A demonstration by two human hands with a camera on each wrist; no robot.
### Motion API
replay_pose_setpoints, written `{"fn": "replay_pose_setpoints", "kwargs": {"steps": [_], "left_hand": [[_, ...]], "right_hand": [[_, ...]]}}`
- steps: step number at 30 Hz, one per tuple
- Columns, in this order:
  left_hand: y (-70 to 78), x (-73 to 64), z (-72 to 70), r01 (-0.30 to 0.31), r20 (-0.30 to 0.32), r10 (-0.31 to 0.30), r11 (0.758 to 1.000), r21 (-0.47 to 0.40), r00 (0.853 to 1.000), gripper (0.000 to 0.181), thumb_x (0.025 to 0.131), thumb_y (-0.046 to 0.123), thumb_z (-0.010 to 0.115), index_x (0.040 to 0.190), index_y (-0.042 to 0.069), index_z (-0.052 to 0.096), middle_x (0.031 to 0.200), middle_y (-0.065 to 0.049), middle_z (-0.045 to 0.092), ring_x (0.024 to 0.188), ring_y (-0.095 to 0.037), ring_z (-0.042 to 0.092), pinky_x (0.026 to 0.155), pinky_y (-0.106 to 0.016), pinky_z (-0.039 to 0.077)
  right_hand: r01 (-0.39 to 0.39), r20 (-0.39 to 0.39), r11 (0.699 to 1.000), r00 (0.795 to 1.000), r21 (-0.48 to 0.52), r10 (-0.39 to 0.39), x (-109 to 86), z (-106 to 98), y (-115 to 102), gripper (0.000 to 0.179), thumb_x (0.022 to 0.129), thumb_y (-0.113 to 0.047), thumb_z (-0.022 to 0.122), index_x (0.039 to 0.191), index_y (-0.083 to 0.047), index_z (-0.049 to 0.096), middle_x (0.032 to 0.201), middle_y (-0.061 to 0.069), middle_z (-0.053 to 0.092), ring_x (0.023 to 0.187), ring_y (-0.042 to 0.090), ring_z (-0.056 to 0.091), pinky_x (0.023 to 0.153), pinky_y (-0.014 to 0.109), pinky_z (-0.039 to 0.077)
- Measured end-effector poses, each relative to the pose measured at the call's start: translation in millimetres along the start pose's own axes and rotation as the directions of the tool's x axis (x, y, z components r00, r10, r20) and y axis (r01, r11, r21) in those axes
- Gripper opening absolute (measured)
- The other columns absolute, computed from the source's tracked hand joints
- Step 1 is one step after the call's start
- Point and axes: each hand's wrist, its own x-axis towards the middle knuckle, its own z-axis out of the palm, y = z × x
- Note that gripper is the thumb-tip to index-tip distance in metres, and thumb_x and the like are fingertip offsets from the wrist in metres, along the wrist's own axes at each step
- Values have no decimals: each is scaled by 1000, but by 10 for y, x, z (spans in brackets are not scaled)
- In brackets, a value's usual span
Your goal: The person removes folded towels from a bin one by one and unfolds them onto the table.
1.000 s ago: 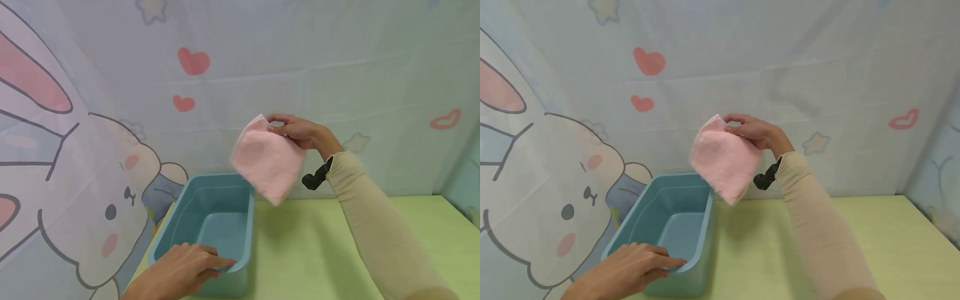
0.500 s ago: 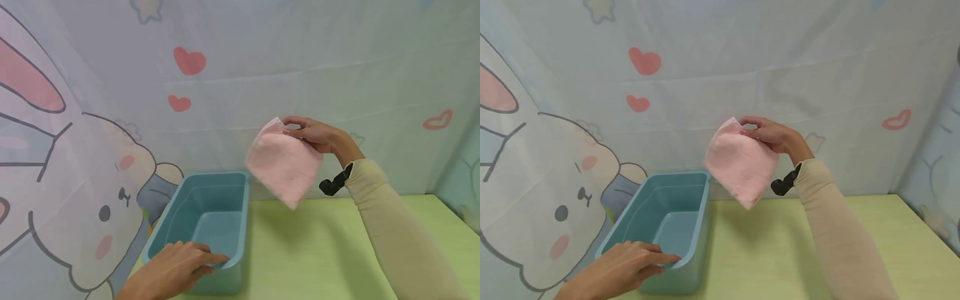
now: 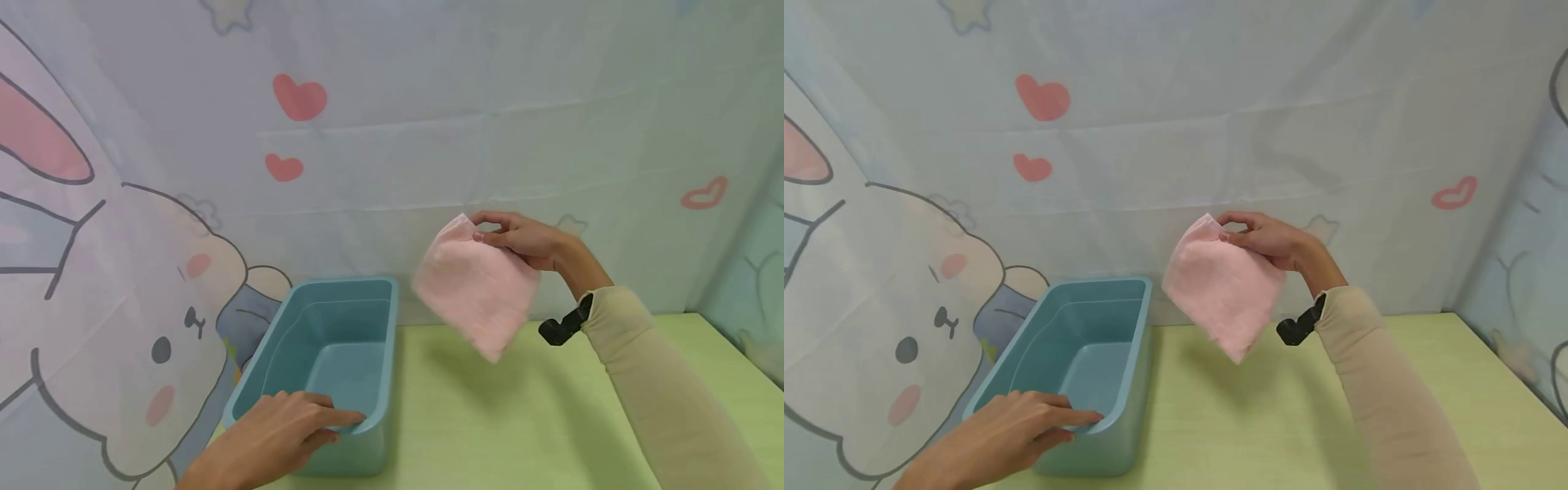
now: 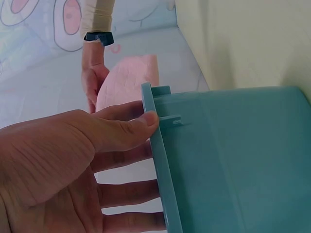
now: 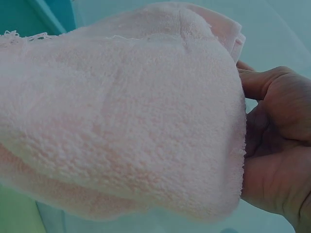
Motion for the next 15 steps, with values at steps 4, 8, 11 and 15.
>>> {"fn": "replay_pose_setpoints", "kwargs": {"steps": [4,8,11,15], "left_hand": [[-8,-13,-1,7,7,-7,1000,0,1000,47,96,15,73,136,39,68,86,21,55,62,3,45,47,-23,39],[-14,-15,-2,10,9,-10,1000,7,1000,47,97,16,73,137,40,68,88,20,56,62,4,45,45,-23,38],[-22,-18,-2,7,6,-8,1000,20,1000,46,97,16,72,136,41,68,89,20,57,61,3,45,44,-23,37],[-35,-28,0,-1,-6,1,1000,31,1000,45,97,16,73,135,39,69,90,19,57,60,3,44,45,-23,37]], "right_hand": [[-22,-5,1000,1000,-13,22,-64,3,143,28,108,-18,59,136,-15,57,118,11,69,88,23,68,74,36,58],[-55,-18,998,998,-25,55,-140,-9,327,30,108,-18,57,138,-14,55,119,12,69,90,24,68,75,38,58],[-76,-11,997,997,-28,75,-203,-12,461,31,109,-17,56,140,-13,53,120,13,69,91,25,68,76,39,58],[-85,14,996,996,-32,86,-283,-7,624,33,109,-16,55,141,-10,53,120,14,69,91,25,69,76,38,58]]}}
